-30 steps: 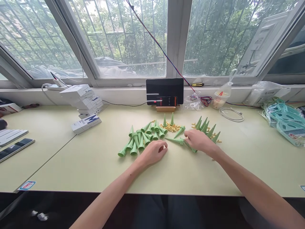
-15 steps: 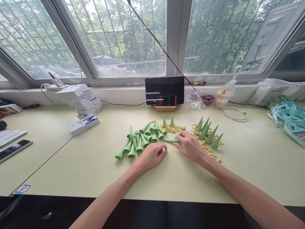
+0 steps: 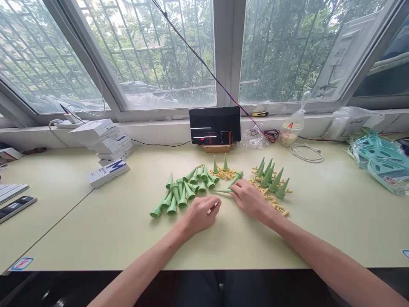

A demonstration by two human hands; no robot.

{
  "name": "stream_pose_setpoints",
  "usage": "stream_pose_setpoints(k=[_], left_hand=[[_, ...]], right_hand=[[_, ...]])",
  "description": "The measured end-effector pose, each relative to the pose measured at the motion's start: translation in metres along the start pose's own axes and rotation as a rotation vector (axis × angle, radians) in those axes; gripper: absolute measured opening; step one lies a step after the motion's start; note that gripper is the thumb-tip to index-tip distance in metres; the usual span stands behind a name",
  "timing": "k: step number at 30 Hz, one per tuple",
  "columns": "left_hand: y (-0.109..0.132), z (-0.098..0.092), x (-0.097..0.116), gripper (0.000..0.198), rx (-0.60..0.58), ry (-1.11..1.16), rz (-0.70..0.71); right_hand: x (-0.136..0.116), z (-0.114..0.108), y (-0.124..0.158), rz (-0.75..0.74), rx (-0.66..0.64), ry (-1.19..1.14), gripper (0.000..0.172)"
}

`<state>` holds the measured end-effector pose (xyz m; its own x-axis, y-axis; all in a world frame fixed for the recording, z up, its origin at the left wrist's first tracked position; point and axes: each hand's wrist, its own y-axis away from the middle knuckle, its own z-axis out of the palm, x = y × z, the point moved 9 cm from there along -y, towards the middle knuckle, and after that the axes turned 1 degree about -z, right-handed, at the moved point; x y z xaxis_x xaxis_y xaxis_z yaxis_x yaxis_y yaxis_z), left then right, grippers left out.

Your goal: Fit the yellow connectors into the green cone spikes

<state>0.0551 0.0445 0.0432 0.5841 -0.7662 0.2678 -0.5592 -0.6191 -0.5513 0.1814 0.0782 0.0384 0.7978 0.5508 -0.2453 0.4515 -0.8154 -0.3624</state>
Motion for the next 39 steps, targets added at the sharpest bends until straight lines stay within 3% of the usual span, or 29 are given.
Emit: stream_pose_setpoints(k=[3,5,8,11,14,17,22,27,33,39], left_hand=[[0.004,0.002,0.019,0.023,0.040,-0.097,0.165],[0.004,0.003,0.023,0.023,0.039,-0.103,0.201],[-0.004,0.000,0.013,0.023,0.062,0.013,0.103],[-0.022,-0.010,-0.005,0.035,0.147,0.206,-0.064],[-0.039,-0.018,-0.021,0.040,0.268,0.343,-0.239],[-0.051,-0.012,-0.025,0.037,0.282,0.422,-0.322],[-0.046,-0.005,-0.030,0.025,0.297,0.511,-0.391],[-0.037,0.001,-0.041,0.026,0.251,0.761,-0.535],[-0.039,0.006,-0.046,0.030,0.233,0.960,-0.588],[-0.041,0.003,-0.044,0.035,0.250,0.974,-0.589]], right_hand=[[-0.003,-0.012,0.002,-0.004,0.158,-0.093,0.018],[-0.008,-0.021,0.006,-0.025,0.274,-0.222,0.018],[-0.013,-0.029,0.011,-0.051,0.394,-0.414,0.016],[-0.015,-0.029,0.014,-0.040,0.439,-0.556,0.016],[-0.013,-0.024,0.017,0.022,0.429,-0.669,0.018],[-0.011,-0.018,0.019,0.076,0.397,-0.739,0.020],[-0.008,-0.006,0.018,0.141,0.305,-0.869,0.022],[-0.008,0.002,0.017,0.177,0.224,-1.012,0.022],[-0.010,0.001,0.018,0.167,0.181,-1.031,0.027],[-0.013,-0.003,0.017,0.140,0.165,-0.962,0.028]])
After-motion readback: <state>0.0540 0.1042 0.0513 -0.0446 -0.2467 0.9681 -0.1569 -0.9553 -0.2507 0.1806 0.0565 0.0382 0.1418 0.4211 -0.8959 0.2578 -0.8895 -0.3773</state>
